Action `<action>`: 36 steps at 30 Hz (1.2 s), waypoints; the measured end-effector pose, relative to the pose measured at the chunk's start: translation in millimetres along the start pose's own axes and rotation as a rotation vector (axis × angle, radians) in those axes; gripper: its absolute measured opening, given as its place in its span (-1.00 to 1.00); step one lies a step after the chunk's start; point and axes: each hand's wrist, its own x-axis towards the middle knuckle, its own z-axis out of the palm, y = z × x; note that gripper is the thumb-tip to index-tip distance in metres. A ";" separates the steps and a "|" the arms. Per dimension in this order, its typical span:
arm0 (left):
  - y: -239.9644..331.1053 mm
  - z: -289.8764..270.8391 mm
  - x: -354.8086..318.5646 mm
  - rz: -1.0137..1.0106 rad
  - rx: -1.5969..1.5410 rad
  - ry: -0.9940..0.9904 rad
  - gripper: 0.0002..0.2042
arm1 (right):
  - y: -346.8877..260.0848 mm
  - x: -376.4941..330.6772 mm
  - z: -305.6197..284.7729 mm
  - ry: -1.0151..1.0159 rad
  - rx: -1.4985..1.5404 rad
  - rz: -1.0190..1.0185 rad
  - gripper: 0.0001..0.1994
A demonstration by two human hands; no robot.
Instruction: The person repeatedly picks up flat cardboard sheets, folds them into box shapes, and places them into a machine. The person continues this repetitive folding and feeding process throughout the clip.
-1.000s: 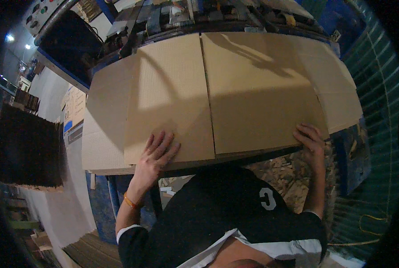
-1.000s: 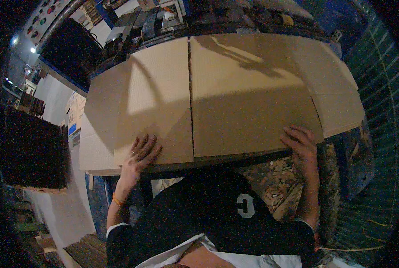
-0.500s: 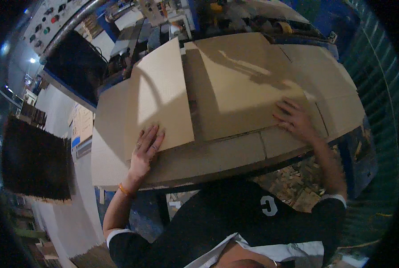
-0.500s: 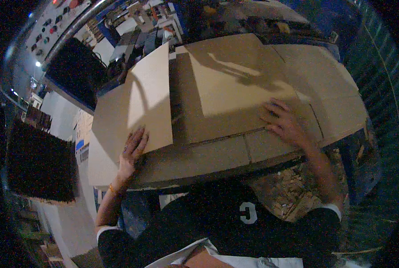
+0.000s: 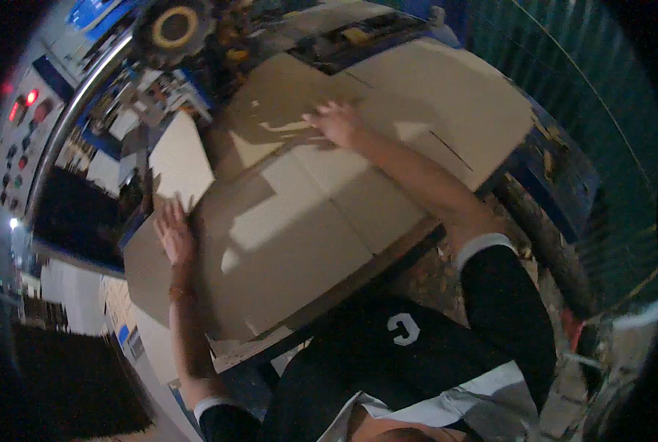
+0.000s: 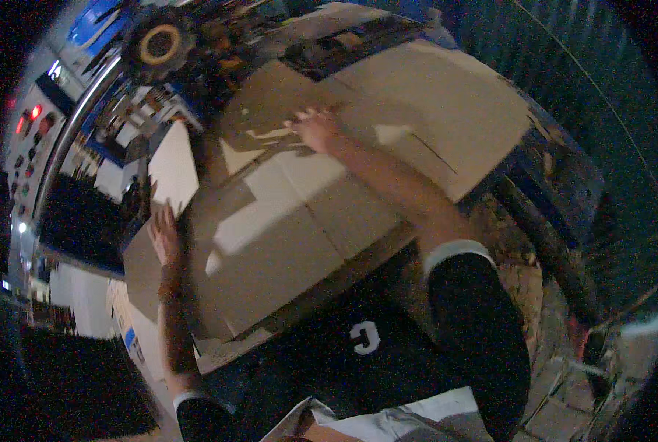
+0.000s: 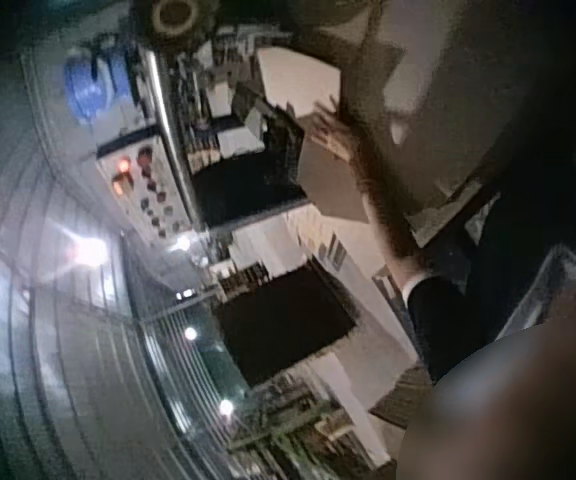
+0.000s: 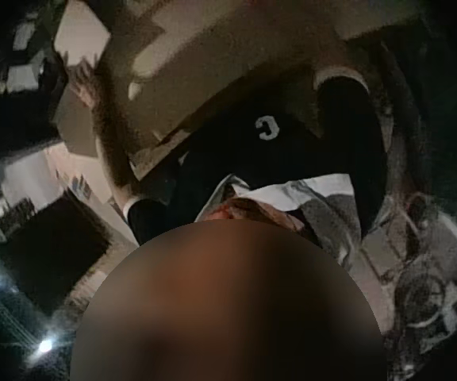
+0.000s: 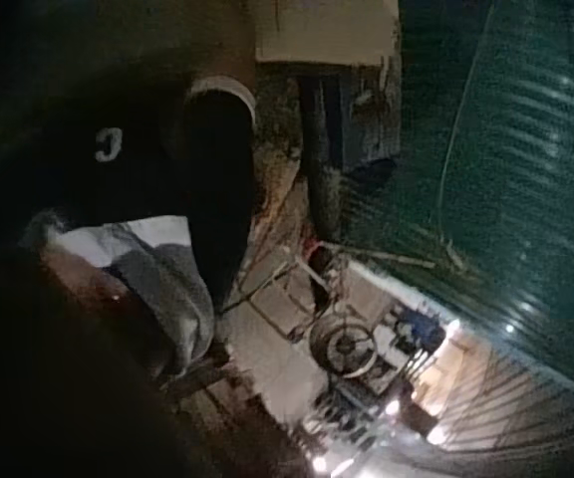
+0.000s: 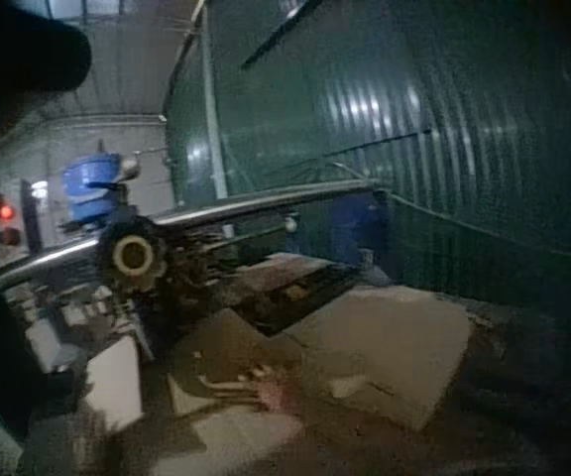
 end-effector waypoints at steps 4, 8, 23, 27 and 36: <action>17.1 -24.5 -2.0 -0.216 -0.045 -0.067 -0.31 | -17.4 -21.0 -27.0 -0.004 0.130 0.046 -0.57; 28.0 -75.6 -58.9 -0.014 -0.328 -0.206 -0.34 | 28.6 -101.6 -48.3 0.155 0.468 0.096 -0.57; 6.7 -99.2 -290.4 -1.190 0.059 -0.157 -0.37 | 486.0 -355.7 71.9 0.691 1.182 1.039 -0.47; 7.1 -87.4 -304.2 -1.288 -0.435 0.366 -0.37 | 518.5 -330.7 107.2 0.928 1.563 1.022 -0.55; -58.1 -87.4 -342.0 -1.242 -0.354 0.219 -0.62 | 450.8 -349.9 127.6 1.010 1.044 0.791 -0.52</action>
